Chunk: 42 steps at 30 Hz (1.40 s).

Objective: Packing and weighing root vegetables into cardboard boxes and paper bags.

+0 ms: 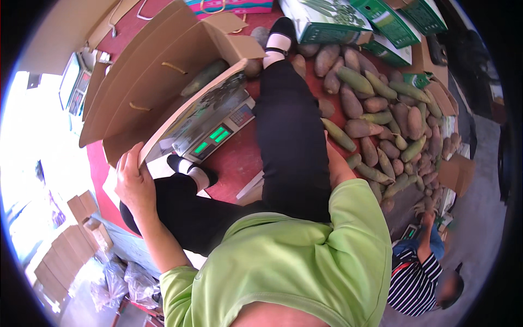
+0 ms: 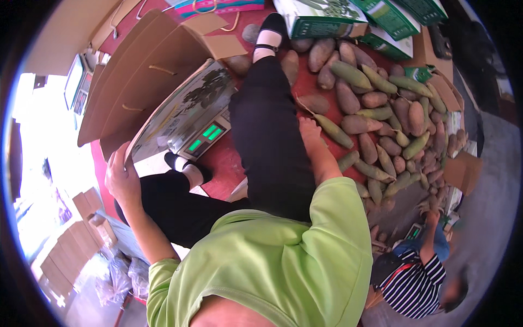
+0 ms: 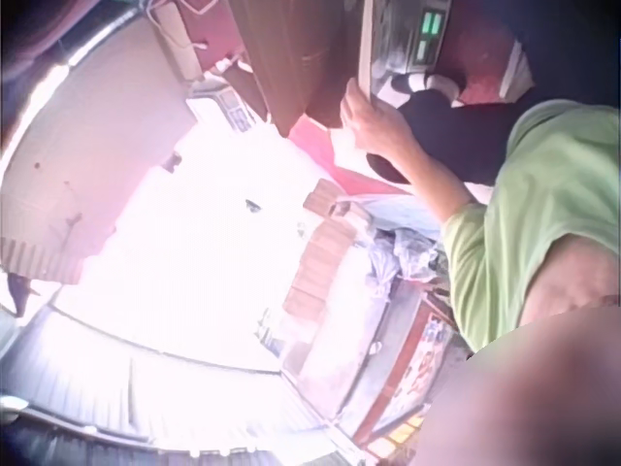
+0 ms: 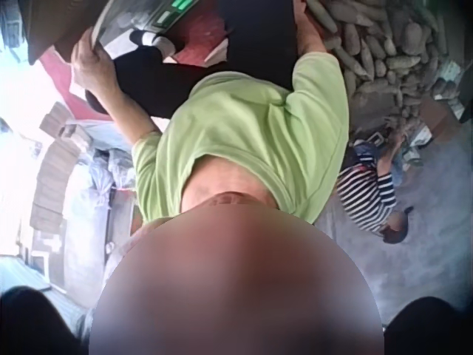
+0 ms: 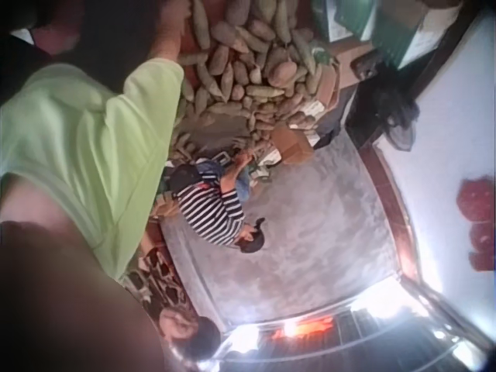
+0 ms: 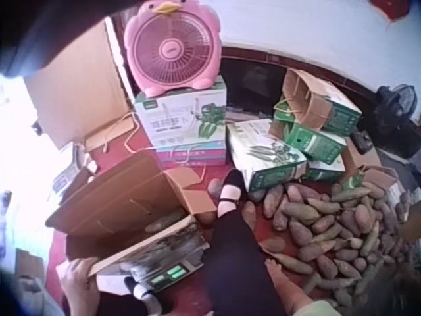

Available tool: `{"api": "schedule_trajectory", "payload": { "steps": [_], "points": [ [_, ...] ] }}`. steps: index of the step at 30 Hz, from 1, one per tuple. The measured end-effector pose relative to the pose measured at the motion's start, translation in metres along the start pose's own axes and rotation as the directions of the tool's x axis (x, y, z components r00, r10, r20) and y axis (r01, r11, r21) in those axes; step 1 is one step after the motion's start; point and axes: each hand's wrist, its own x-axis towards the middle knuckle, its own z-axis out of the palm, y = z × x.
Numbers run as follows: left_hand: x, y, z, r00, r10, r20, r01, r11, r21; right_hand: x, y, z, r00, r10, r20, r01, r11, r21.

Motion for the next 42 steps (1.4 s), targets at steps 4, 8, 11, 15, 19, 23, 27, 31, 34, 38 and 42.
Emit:
{"api": "schedule_trajectory", "payload": {
  "steps": [4, 8, 11, 15, 19, 23, 27, 31, 34, 38, 42],
  "points": [
    [-0.002, -0.003, 0.000, 1.000, -0.006, -0.006, 0.006, 1.000, 0.006, 0.004, 0.022, 0.004, 0.998, -0.065, -0.003, 0.065, 0.992, 0.105],
    [0.000, -0.007, 0.001, 0.999, 0.021, -0.027, -0.022, 1.000, -0.010, 0.007, 0.046, -0.004, 0.996, -0.093, -0.010, 0.093, 0.972, 0.215],
    [-0.005, -0.012, -0.002, 0.999, -0.042, 0.029, 0.042, 0.999, 0.004, 0.016, 0.042, -0.012, 0.992, -0.125, -0.021, 0.126, 0.951, 0.284],
    [0.004, -0.008, 0.003, 0.999, 0.019, 0.040, -0.018, 1.000, -0.021, 0.029, 0.081, -0.065, 0.961, -0.041, -0.275, 0.197, 0.798, 0.569],
    [-0.008, -0.017, 0.000, 1.000, 0.021, 0.015, -0.022, 0.999, 0.029, -0.030, -0.040, -0.197, 0.872, -0.203, -0.445, 0.402, 0.815, 0.417],
    [-0.008, -0.018, 0.002, 0.997, 0.072, -0.015, -0.072, 0.997, 0.027, -0.058, -0.104, -0.283, 0.645, -0.351, -0.679, 0.687, 0.656, 0.313],
    [-0.008, -0.018, 0.002, 0.996, 0.086, -0.025, -0.085, 0.996, 0.029, -0.104, -0.192, -0.349, 0.344, -0.584, -0.735, 0.843, 0.536, -0.031],
    [-0.008, -0.017, 0.000, 0.994, 0.099, -0.051, -0.098, 0.995, 0.024, -0.112, -0.240, -0.344, 0.302, -0.682, -0.666, 0.864, 0.490, -0.111],
    [-0.010, -0.019, 0.002, 0.994, 0.101, -0.050, -0.099, 0.995, 0.033, -0.115, -0.308, -0.327, 0.258, -0.771, -0.582, 0.884, 0.431, -0.180],
    [-0.013, -0.021, 0.005, 0.993, 0.107, -0.053, -0.103, 0.992, 0.068, -0.165, -0.384, -0.292, 0.208, -0.865, -0.457, 0.893, 0.359, -0.272],
    [-0.012, -0.017, 0.003, 0.992, 0.125, -0.033, -0.122, 0.990, 0.076, -0.157, -0.380, -0.271, 0.252, -0.910, -0.329, 0.889, 0.352, -0.292]
  ]
}}
